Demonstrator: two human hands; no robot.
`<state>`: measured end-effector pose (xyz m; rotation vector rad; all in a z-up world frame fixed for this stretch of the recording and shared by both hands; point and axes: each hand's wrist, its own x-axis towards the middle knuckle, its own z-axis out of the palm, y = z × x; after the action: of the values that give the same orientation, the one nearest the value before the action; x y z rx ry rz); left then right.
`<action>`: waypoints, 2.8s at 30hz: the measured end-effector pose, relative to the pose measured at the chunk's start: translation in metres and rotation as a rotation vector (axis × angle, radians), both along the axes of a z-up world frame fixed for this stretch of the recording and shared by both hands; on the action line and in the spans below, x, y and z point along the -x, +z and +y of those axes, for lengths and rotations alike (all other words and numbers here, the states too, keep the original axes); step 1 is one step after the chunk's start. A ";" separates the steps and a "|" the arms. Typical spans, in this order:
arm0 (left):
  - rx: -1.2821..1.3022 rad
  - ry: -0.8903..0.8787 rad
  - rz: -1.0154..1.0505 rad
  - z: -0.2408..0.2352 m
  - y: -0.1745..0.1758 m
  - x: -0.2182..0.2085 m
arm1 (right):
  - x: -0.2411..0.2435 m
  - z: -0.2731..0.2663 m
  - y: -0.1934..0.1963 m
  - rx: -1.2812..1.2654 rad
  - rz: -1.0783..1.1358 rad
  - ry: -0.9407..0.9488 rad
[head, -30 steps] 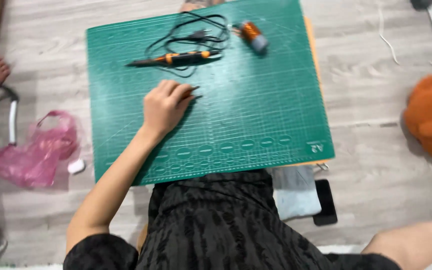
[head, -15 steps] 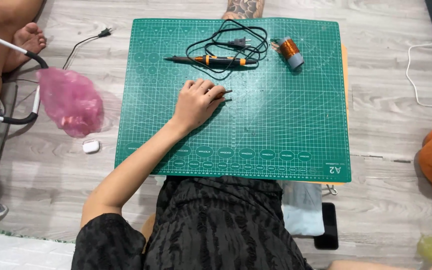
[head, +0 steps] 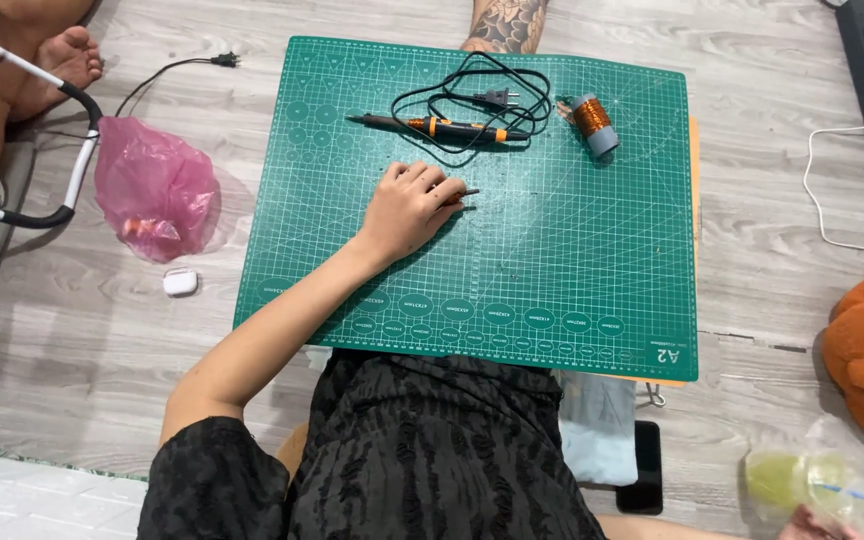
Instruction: Assembling small metal and electronic components, including a copper coil, using a soldering iron on a cutting mat.
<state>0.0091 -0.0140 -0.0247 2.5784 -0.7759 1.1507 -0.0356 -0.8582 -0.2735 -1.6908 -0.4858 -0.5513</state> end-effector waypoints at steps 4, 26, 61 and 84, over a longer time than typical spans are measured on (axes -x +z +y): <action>-0.013 -0.013 0.028 0.001 0.003 0.001 | 0.013 0.004 -0.037 0.111 -0.062 -0.037; 0.016 -0.011 0.129 0.000 0.013 0.008 | 0.102 0.599 0.328 -0.586 0.661 0.368; 0.015 -0.008 0.124 0.001 0.008 0.005 | 0.065 0.624 0.356 -0.075 0.725 0.908; 0.013 -0.019 0.138 0.001 0.008 0.005 | 0.064 0.628 0.365 -0.016 0.670 0.888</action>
<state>0.0046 -0.0132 -0.0166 2.6015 -0.7570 0.9567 -0.0998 -0.2303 0.0919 -1.3513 -0.6549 0.6344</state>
